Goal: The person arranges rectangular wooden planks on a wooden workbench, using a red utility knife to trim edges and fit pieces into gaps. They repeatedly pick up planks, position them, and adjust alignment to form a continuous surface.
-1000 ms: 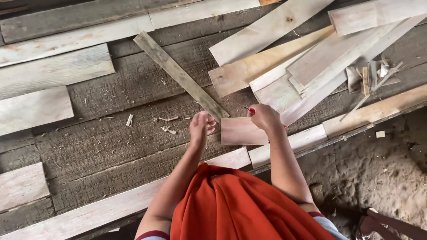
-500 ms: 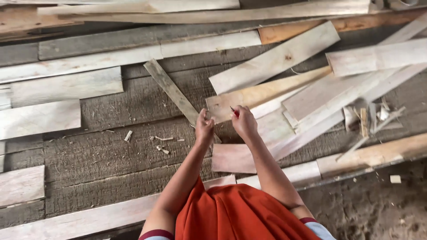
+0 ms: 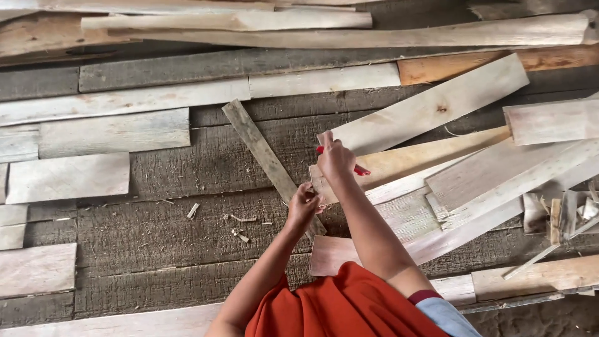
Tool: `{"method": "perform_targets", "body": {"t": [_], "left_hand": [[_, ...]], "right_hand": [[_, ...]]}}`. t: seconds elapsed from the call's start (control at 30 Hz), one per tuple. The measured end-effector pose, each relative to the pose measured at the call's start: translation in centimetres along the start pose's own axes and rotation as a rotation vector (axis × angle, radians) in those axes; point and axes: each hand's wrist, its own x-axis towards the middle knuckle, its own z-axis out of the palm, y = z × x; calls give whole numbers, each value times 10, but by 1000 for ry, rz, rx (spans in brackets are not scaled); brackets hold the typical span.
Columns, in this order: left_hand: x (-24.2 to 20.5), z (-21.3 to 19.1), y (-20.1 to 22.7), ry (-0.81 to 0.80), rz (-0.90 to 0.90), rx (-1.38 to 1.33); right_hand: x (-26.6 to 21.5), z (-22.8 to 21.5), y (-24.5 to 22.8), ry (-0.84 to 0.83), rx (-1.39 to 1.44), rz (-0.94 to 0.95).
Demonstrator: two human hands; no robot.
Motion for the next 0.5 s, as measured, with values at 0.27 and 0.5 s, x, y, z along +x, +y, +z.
{"method": "perform_targets", "body": {"t": [0.27, 0.5], "left_hand": [[-11, 0, 15, -27, 30, 119], [-51, 11, 79, 55, 173, 471]], "right_hand": [[-28, -67, -14, 64, 102, -11], [-47, -69, -17, 524, 266, -129]]}}
